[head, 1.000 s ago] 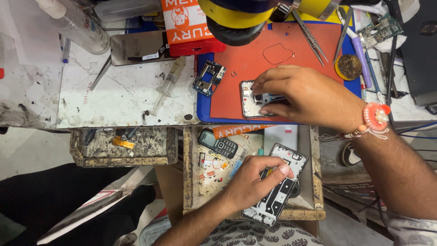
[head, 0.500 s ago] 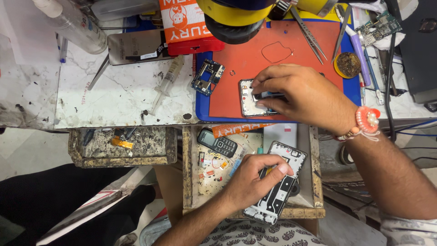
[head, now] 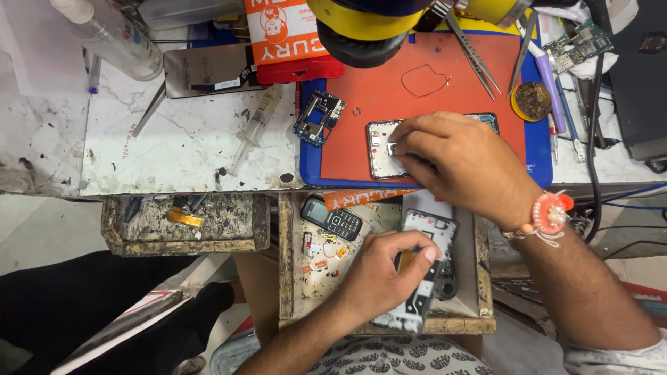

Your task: The person disassembles a mobile phone by removing the internal components and separating the screen chassis using tweezers and a small tool.

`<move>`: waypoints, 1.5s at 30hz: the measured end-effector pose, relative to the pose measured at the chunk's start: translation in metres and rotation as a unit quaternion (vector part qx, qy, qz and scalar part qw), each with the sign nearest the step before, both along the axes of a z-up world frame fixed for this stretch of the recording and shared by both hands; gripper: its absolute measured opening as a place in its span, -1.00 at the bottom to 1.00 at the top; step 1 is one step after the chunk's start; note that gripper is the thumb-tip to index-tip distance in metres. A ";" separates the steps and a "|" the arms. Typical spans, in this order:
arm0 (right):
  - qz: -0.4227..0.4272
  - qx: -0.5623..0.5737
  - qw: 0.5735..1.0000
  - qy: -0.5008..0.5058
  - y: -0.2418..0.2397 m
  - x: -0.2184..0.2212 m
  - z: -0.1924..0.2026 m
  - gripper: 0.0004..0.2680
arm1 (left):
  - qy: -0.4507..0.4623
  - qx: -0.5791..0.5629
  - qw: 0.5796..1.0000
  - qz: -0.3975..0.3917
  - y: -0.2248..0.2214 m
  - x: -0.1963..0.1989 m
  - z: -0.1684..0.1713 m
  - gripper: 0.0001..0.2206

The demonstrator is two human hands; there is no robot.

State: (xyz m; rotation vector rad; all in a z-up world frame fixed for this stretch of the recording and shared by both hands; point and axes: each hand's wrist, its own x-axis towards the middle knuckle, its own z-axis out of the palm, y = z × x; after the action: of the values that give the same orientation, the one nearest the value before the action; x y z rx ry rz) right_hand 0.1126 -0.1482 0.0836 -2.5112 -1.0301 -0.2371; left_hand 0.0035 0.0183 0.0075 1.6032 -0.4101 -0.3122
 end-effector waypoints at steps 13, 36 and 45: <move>-0.056 -0.011 0.997 -0.044 0.005 -0.012 -0.007 -0.91 | -0.028 0.048 0.997 0.060 0.028 0.013 0.004 -0.27; -0.069 -0.026 0.997 -0.033 0.011 -0.017 -0.001 -0.94 | 0.081 0.101 0.992 0.007 0.035 0.019 0.008 -0.11; -0.064 -0.017 0.998 -0.016 0.007 -0.017 -0.003 -0.90 | 0.022 0.111 0.994 0.009 0.034 0.020 0.006 -0.11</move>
State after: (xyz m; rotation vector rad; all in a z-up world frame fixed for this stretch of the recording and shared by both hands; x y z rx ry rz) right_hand 0.0956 -0.1409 0.0810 -2.6164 -0.8933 -0.3002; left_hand 0.0233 0.0522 0.0135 1.8127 -0.3354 -0.3888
